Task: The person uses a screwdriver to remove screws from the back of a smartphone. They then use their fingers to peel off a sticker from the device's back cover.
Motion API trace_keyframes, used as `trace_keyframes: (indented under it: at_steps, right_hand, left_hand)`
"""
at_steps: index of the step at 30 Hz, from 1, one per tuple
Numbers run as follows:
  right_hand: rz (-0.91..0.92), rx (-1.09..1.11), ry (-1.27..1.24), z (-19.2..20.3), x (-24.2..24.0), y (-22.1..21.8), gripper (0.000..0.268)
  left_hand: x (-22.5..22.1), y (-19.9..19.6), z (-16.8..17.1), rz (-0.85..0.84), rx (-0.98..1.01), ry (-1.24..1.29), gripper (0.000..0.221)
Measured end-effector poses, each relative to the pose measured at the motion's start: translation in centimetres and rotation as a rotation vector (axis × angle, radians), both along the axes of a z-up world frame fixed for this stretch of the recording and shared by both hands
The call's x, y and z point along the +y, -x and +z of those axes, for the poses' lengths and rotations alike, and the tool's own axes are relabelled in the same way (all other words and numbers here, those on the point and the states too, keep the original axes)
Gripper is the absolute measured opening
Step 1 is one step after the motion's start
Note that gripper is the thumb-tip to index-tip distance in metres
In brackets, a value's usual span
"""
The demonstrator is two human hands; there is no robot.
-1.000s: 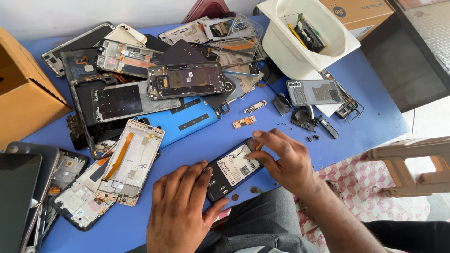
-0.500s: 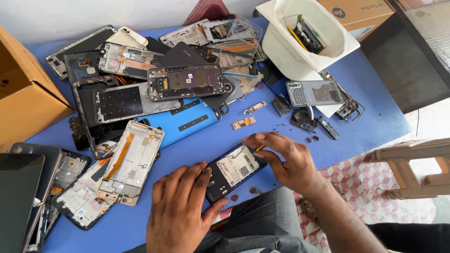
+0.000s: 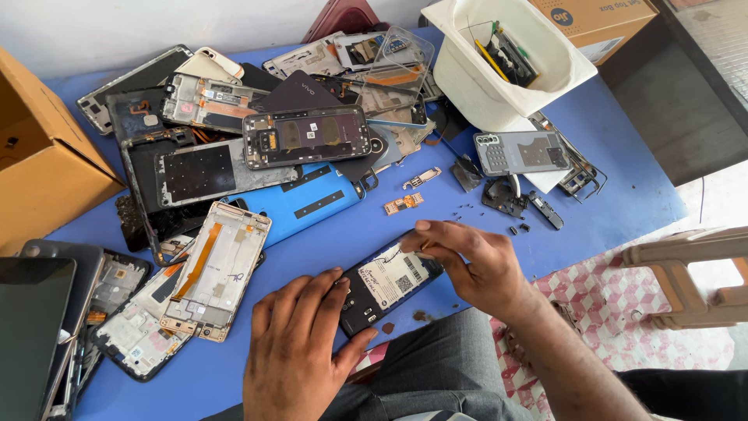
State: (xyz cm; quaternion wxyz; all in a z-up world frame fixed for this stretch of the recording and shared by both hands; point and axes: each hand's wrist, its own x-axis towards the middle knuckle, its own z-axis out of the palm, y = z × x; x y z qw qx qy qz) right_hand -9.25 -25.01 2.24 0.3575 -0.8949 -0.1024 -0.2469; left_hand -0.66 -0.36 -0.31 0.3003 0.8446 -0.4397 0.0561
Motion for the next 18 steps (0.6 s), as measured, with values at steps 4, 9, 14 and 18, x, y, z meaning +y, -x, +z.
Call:
trace_keyframes:
  at_steps: [4,9,14,18]
  right_hand:
    - [-0.203,-0.109,0.059,-0.9,0.8,-0.3,0.057]
    - [-0.062,-0.028,0.077,-0.7,-0.7,0.1,0.059]
    - [-0.132,-0.055,0.082,-1.1,-0.3,0.1,0.058]
    - [-0.106,-0.062,0.175,-1.0,-0.4,0.0,0.064]
  left_hand:
    - [0.0,-0.1,0.1,0.002,-0.001,0.000,0.065]
    - [-0.1,-0.1,0.0,-0.002,0.008,-0.025,0.067]
    - [0.0,0.0,-0.3,-0.006,0.033,-0.040,0.067]
    - [0.0,-0.3,-0.5,-0.026,0.011,-0.052,0.069]
